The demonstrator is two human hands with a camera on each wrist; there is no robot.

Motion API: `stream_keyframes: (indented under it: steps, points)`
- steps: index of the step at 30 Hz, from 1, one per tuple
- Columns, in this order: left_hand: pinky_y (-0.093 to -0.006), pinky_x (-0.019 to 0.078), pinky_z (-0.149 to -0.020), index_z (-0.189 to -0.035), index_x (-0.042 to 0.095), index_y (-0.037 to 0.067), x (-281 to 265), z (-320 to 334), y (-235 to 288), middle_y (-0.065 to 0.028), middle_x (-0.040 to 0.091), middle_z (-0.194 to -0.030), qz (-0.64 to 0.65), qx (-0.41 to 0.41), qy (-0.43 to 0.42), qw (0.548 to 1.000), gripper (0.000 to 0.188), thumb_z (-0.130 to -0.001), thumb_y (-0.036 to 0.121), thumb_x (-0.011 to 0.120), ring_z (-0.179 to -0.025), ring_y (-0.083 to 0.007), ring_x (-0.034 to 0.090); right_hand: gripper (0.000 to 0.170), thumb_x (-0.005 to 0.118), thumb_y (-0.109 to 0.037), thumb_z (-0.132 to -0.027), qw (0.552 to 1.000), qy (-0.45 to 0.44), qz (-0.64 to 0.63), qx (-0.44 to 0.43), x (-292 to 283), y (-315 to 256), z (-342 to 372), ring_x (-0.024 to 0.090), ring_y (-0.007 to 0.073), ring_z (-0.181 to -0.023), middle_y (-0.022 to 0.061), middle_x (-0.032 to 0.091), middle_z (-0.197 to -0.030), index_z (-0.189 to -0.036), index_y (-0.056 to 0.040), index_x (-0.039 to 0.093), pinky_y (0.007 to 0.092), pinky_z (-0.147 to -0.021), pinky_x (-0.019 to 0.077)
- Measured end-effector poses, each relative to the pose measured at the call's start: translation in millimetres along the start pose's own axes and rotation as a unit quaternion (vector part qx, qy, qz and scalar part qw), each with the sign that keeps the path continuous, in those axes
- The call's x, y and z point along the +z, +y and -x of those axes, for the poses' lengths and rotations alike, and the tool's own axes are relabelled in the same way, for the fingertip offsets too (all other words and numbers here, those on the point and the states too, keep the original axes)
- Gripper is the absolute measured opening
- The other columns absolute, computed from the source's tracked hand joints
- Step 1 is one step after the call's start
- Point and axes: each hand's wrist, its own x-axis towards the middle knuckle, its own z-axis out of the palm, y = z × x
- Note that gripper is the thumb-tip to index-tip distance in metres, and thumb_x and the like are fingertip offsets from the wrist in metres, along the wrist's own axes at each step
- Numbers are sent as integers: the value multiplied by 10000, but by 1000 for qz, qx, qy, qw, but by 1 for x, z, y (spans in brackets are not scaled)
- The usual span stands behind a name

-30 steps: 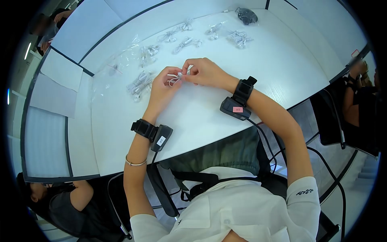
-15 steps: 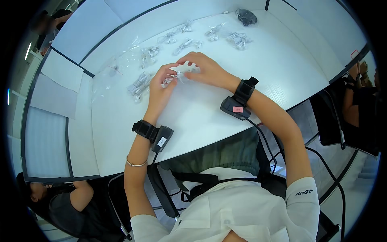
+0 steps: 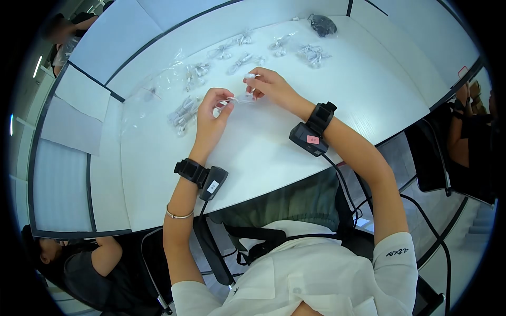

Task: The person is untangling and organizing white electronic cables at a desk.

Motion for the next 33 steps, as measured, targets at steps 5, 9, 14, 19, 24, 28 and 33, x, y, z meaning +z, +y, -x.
stream_keyframes:
  steps: [5, 9, 14, 19, 24, 28, 33]
  points:
    - [-212, 384, -720, -917, 500, 49, 1, 1, 3, 0, 509, -868, 117, -33, 20, 992, 131, -814, 16, 573, -813, -80, 492, 277, 542, -159, -819, 992, -38, 111, -37, -9, 13, -2, 543, 88, -721, 25, 588, -883, -1082, -71, 541, 230, -654, 438]
    - [-213, 371, -693, -901, 502, 52, 0, -1, -9, 8, 511, -863, 62, -16, 75, 995, 151, -790, 15, 596, -801, -72, 488, 260, 576, -184, -780, 940, -68, 286, -174, -3, 13, -2, 523, 170, -905, 50, 578, -984, -1025, -99, 599, 303, -779, 423]
    - [-248, 364, -681, -855, 506, 66, -2, 0, -5, -1, 500, -855, -119, 57, 107, 985, 185, -720, 2, 615, -773, -111, 499, 209, 619, -279, -788, 897, -97, 383, -199, 4, 6, 5, 482, 227, -985, 48, 589, -1008, -896, -101, 639, 338, -877, 365]
    - [-254, 370, -666, -890, 491, 63, 1, 1, 6, -17, 518, -875, -171, 21, 120, 978, 253, -683, 11, 627, -760, -127, 498, 198, 582, -278, -841, 938, -146, 276, -151, 8, -7, 8, 505, 159, -839, 29, 596, -842, -837, -81, 601, 300, -804, 391]
    - [-276, 389, -668, -911, 473, 49, 2, 1, -2, -49, 520, -877, -140, -12, 146, 979, 287, -658, 1, 601, -721, -146, 464, 207, 508, -246, -899, 980, -163, 107, -29, 12, -13, 11, 471, 77, -658, 3, 560, -737, -828, -56, 552, 233, -643, 384]
    - [-290, 399, -680, -909, 470, 39, -1, 3, -6, -61, 508, -857, -171, -53, 140, 974, 273, -657, -14, 559, -716, -157, 439, 223, 491, -242, -913, 986, -126, 108, -34, 15, -21, 14, 428, 56, -620, -20, 513, -690, -814, -47, 537, 204, -594, 352]
    - [-295, 404, -706, -911, 474, 34, -5, 4, -14, -65, 493, -835, -189, -50, 128, 972, 257, -669, -6, 551, -757, -172, 451, 264, 507, -260, -909, 981, -74, 129, -120, 15, -13, 9, 356, 44, -588, -36, 436, -658, -754, -46, 500, 197, -559, 311]
